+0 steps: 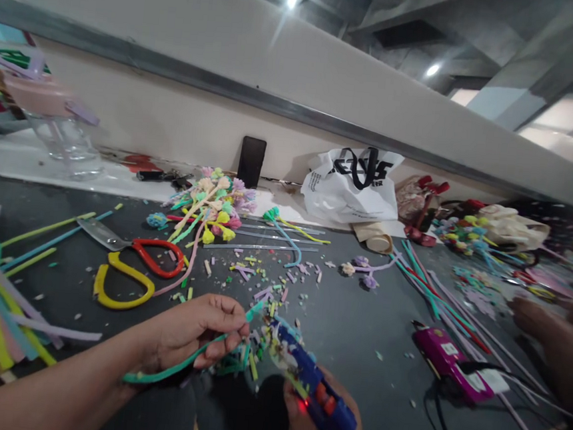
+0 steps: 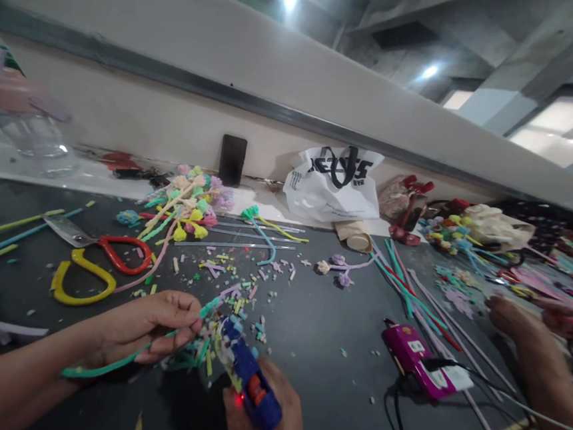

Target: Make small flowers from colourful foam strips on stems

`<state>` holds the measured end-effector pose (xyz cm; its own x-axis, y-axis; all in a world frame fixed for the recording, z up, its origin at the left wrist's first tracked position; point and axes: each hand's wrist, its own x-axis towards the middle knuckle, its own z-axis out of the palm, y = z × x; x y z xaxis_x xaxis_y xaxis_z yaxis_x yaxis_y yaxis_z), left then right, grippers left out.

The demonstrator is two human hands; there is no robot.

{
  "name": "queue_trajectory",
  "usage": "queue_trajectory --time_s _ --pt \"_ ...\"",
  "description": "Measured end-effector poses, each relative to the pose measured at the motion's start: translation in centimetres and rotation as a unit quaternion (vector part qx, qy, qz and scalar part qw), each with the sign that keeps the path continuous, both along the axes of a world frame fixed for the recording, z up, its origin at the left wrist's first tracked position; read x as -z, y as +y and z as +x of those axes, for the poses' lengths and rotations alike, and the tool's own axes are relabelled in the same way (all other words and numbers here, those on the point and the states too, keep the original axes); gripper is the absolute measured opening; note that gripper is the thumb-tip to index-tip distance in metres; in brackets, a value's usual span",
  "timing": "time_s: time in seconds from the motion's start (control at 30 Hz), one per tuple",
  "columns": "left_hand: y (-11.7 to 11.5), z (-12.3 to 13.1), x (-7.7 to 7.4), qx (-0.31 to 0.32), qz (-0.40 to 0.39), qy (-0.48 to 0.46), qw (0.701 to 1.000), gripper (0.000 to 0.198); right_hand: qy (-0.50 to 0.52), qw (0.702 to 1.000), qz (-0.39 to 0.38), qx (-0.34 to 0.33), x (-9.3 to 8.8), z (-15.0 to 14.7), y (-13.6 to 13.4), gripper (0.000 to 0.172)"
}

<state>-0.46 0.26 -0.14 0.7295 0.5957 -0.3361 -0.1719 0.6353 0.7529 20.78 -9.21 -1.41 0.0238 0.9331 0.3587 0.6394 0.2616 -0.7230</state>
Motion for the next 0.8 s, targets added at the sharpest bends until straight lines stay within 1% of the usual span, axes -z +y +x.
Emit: queue_trajectory --time_s 0.07,0.23,0.3,0.37,0.4,0.47,0.57,0.67,0.73,0.8 --pt "0.0 0.0 0.0 0.003 0.0 0.002 1.0 0.012 0.01 1.0 -0.014 -0.001 -0.2 0.1 0.2 0.024" --pt "0.0 0.1 0.0 -0.002 -0.005 -0.007 1.0 0.013 0.029 0.998 -0.033 -0.04 -0.1 -0.2 0.0 0.021" --pt "0.0 0.1 0.0 -0.006 -0.004 -0.008 1.0 0.013 0.061 0.997 -0.045 -0.033 -0.2 -0.1 -0.3 0.024" --pt "0.0 0.1 0.0 -0.011 -0.003 -0.01 1.0 0.013 0.063 0.997 -0.053 -0.013 -0.7 0.6 -0.3 0.027" --pt "0.0 0.1 0.0 -0.012 -0.002 -0.012 1.0 0.013 0.038 0.998 -0.055 0.001 -1.2 1.3 -0.2 0.026" --pt "0.0 0.1 0.1 -0.013 0.001 -0.02 1.0 0.014 -0.057 0.996 -0.052 0.042 -2.3 3.4 0.5 0.024" --pt "-0.1 0.2 0.1 -0.013 -0.001 -0.026 1.0 0.016 -0.224 0.968 -0.05 0.099 -3.5 7.3 2.1 0.026" --pt "-0.2 0.2 0.0 -0.013 -0.009 -0.022 1.0 0.017 -0.33 0.935 -0.082 0.102 -3.4 10.8 3.7 0.023" --pt "-0.3 0.2 -0.1 -0.015 -0.015 -0.021 1.0 0.017 -0.356 0.926 -0.095 0.086 -2.8 12.4 4.5 0.024" --pt "-0.3 0.2 -0.1 -0.018 -0.018 -0.024 0.999 0.016 -0.359 0.924 -0.109 0.074 -2.3 13.6 4.8 0.026"
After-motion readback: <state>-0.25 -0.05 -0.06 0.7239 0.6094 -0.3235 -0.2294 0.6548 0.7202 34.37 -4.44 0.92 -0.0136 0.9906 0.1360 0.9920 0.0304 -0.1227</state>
